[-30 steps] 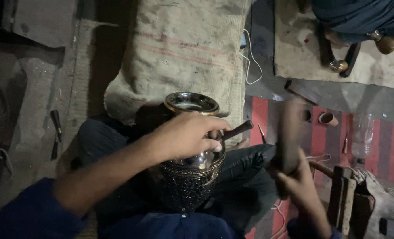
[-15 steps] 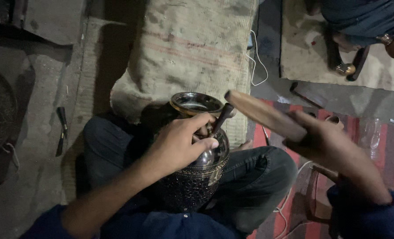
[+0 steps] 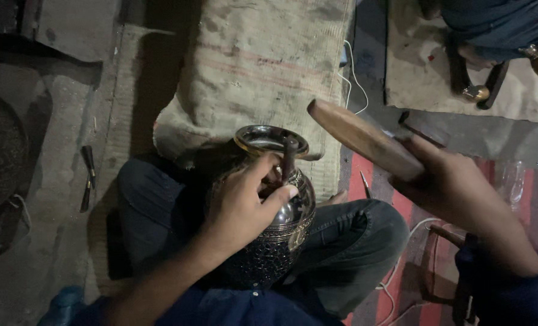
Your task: The person holds a silver metal vessel with a gold rim in their left hand and repeatedly strikes it with a wooden mallet in their right hand. The person rotates the vessel to work on different sections while seated on the floor.
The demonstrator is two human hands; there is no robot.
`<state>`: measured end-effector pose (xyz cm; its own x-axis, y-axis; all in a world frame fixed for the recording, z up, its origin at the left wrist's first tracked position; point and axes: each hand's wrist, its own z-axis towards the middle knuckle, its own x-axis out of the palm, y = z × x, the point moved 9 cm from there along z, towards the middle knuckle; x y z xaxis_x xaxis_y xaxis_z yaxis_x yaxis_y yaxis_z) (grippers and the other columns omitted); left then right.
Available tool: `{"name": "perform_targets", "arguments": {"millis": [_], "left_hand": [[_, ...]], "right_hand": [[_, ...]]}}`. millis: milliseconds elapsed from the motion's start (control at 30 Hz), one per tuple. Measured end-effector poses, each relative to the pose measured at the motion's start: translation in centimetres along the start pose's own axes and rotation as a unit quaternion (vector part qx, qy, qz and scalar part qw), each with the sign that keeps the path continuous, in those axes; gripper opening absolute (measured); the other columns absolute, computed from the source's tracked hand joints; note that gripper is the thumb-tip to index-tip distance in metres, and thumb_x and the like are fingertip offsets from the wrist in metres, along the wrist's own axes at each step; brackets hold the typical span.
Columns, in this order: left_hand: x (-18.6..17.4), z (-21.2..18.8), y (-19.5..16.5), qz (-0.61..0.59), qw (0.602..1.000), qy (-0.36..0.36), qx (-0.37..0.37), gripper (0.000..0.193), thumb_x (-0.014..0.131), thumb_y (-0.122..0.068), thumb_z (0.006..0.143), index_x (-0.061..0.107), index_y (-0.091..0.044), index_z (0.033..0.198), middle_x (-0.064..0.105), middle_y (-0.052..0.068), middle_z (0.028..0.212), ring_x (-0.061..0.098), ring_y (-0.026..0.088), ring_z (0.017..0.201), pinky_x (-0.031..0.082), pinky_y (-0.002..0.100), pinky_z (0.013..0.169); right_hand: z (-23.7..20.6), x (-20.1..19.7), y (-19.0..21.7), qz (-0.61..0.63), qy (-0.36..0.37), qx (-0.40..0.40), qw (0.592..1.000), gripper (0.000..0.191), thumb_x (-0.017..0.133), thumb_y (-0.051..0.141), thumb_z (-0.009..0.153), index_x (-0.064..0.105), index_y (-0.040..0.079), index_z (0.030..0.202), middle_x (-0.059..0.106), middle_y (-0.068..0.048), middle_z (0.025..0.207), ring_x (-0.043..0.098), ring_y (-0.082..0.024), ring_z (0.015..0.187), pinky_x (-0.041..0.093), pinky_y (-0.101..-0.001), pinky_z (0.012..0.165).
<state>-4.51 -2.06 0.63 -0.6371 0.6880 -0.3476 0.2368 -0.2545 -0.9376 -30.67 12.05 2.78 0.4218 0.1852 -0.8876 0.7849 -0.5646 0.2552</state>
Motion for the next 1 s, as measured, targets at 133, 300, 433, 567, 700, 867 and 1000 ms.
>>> {"name": "perform_targets", "arguments": {"millis": [133,300,433,567,700,867,1000], "left_hand": [[-0.2,-0.4,0.0,0.004,0.999,-0.035,0.017,0.047,0.079,-0.022,0.085,0.06,-0.005,0.124,0.075,0.007,0.094,0.076,0.02,0.084,0.061,0.033,0.071],[0.5,-0.2,1.1,-0.005,0.999,-0.013,-0.032,0.039,0.079,-0.023,0.087,0.061,-0.008,0.118,0.075,0.004,0.085,0.078,0.017,0.08,0.062,0.031,0.07],[0.3,-0.3,1.1,0.039,0.998,-0.022,-0.036,0.04,0.081,-0.025,0.084,0.062,-0.008,0.115,0.075,0.003,0.083,0.078,0.017,0.076,0.062,0.031,0.066],[0.6,-0.1,1.5,0.017,0.998,0.0,-0.066,0.049,0.08,-0.026,0.082,0.061,-0.008,0.124,0.075,0.004,0.084,0.078,0.018,0.076,0.061,0.032,0.065],[1.1,0.6,1.6,0.036,0.994,0.057,-0.082,0.044,0.079,-0.029,0.083,0.063,-0.009,0.119,0.078,0.003,0.088,0.079,0.017,0.081,0.061,0.034,0.067],[1.7,1.4,1.3,0.022,0.991,0.101,-0.086,0.054,0.079,-0.024,0.081,0.061,-0.012,0.13,0.077,0.006,0.088,0.078,0.02,0.079,0.059,0.034,0.067],[2.3,2.0,0.9,0.009,0.987,0.14,-0.082,0.055,0.078,-0.023,0.082,0.059,-0.011,0.132,0.076,0.007,0.088,0.077,0.02,0.076,0.059,0.034,0.066]], "right_hand": [[1.2,1.1,-0.4,-0.148,-0.011,-0.066,0.987,0.057,0.08,0.03,0.084,0.06,0.025,0.138,0.076,-0.012,0.106,0.075,-0.034,0.084,0.06,-0.0455,0.072],[2.9,-0.4,-3.8,0.285,-0.026,0.034,0.957,0.076,0.075,0.01,0.084,0.048,0.019,0.155,0.081,-0.013,0.105,0.077,-0.028,0.079,0.059,-0.0442,0.055],[4.5,-0.9,-0.5,0.06,0.079,-0.006,0.995,0.053,0.078,0.016,0.084,0.06,0.011,0.135,0.08,-0.007,0.1,0.076,-0.019,0.086,0.061,-0.0363,0.074],[4.3,-1.5,4.6,0.082,0.097,-0.111,0.986,0.071,0.079,0.016,0.082,0.048,0.012,0.146,0.076,-0.008,0.105,0.074,-0.018,0.094,0.061,-0.0338,0.086],[4.0,-0.9,2.1,-0.184,0.127,0.002,0.975,0.072,0.084,0.024,0.085,0.052,0.023,0.149,0.075,-0.004,0.116,0.073,-0.019,0.102,0.059,-0.0348,0.091],[3.3,0.5,0.7,0.111,0.085,-0.05,0.989,0.071,0.086,0.015,0.077,0.054,0.014,0.14,0.073,-0.01,0.111,0.072,-0.018,0.102,0.057,-0.0353,0.09],[2.3,1.7,-0.5,0.281,0.049,-0.093,0.954,0.057,0.081,0.006,0.079,0.06,0.008,0.132,0.072,-0.011,0.114,0.066,-0.018,0.104,0.056,-0.0354,0.088]]}}
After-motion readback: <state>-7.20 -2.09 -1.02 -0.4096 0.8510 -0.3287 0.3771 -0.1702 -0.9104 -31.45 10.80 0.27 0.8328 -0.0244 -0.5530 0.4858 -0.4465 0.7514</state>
